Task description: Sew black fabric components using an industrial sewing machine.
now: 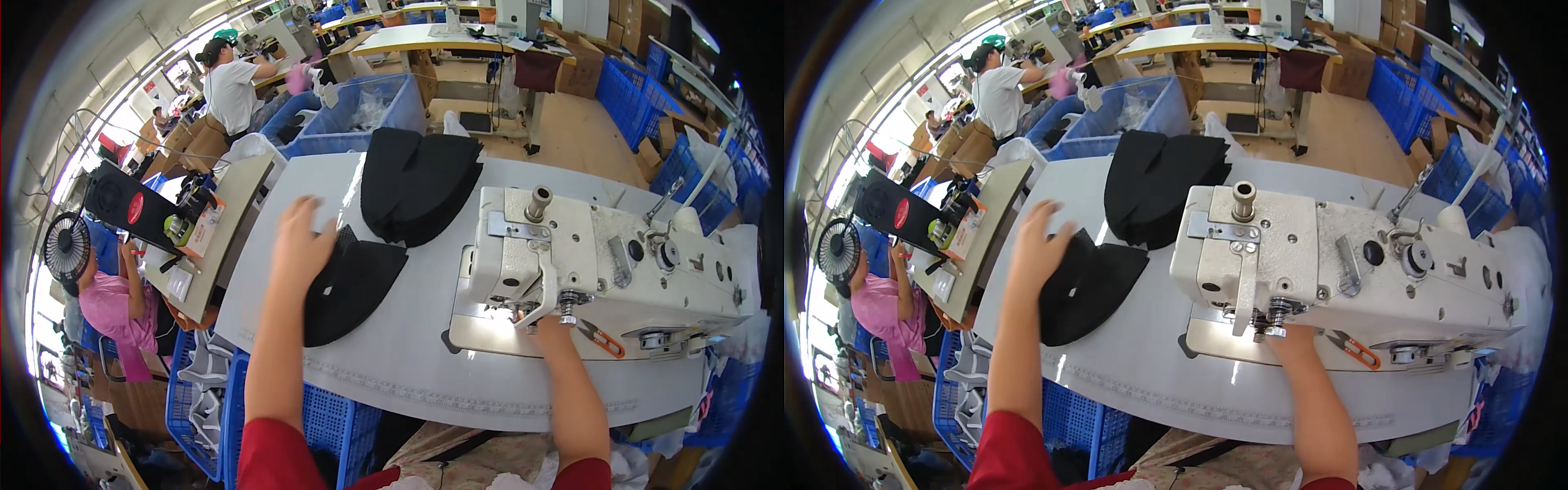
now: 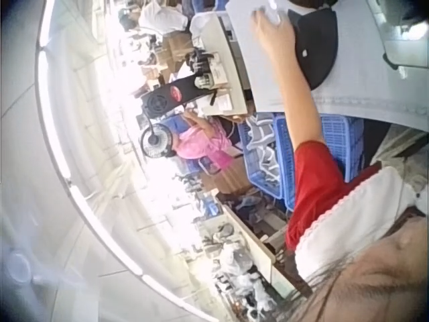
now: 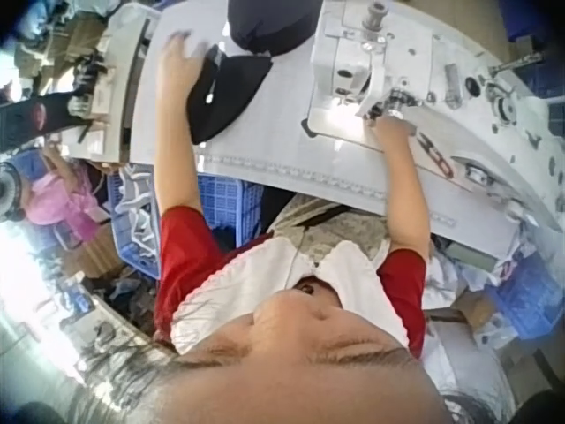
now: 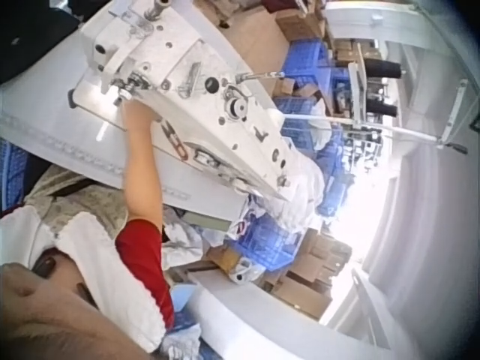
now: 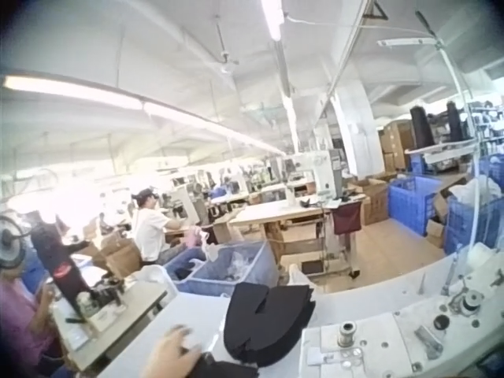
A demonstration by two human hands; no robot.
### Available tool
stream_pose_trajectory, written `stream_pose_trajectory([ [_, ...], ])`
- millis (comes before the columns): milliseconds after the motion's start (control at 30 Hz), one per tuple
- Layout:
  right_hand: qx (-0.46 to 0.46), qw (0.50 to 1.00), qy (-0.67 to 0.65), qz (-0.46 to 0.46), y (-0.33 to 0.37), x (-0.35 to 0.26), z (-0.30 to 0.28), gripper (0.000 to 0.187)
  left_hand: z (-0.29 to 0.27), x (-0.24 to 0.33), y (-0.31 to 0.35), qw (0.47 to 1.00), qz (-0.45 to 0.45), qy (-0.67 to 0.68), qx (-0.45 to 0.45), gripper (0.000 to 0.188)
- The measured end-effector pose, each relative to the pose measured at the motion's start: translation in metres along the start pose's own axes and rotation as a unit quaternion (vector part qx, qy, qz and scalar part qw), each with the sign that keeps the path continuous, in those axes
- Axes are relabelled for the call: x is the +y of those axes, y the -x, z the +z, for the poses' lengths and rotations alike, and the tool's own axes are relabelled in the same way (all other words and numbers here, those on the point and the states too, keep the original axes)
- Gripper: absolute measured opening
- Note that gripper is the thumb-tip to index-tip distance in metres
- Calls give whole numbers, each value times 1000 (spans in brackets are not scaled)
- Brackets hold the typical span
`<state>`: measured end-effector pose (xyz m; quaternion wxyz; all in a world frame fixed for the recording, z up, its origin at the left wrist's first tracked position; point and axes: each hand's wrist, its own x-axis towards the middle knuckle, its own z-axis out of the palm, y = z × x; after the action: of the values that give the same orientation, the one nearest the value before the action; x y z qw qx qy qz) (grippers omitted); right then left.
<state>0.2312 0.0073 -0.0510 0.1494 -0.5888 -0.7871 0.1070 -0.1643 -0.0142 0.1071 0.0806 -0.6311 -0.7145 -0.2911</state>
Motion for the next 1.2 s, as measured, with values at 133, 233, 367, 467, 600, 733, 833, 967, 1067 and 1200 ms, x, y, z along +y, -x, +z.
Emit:
stream_pose_trajectory([
  [133, 8, 999, -36, -17, -2, -1, 7, 45, 81, 14, -59, 997, -62, -9, -42, 59],
  [233, -83, 981, -164, 57, 0, -10, -6, 52, 93, 14, -70, 979, -151, -86, -103, 61],
  [367, -56, 996, -49, 56, 0, -21, -21, 55, 98, 25, -64, 980, -142, -96, -102, 58],
  [467, -25, 999, -24, 39, 1, -19, -11, 51, 102, 31, -62, 989, -110, -89, -37, 45],
  [600, 24, 999, 24, 16, 8, -10, -3, 46, 97, 39, -63, 996, 38, -58, 64, 32],
  [733, 20, 998, 37, 50, -4, -8, -6, 45, 93, 97, -62, 989, -23, 116, 94, 25],
  [833, 19, 996, 47, 71, -10, 7, -14, 44, 104, 134, -57, 898, -87, 427, 58, 20],
  [967, 19, 992, 60, 111, -10, 26, -33, 44, 123, 168, -21, 828, -145, 539, -53, 21],
  [1067, 9, 992, 56, 111, -34, 14, -28, 43, 133, 182, -12, 844, -136, 514, -66, 21],
  [1200, 1, 991, 56, 123, -35, 15, -31, 42, 136, 174, -11, 860, -115, 489, -93, 21],
])
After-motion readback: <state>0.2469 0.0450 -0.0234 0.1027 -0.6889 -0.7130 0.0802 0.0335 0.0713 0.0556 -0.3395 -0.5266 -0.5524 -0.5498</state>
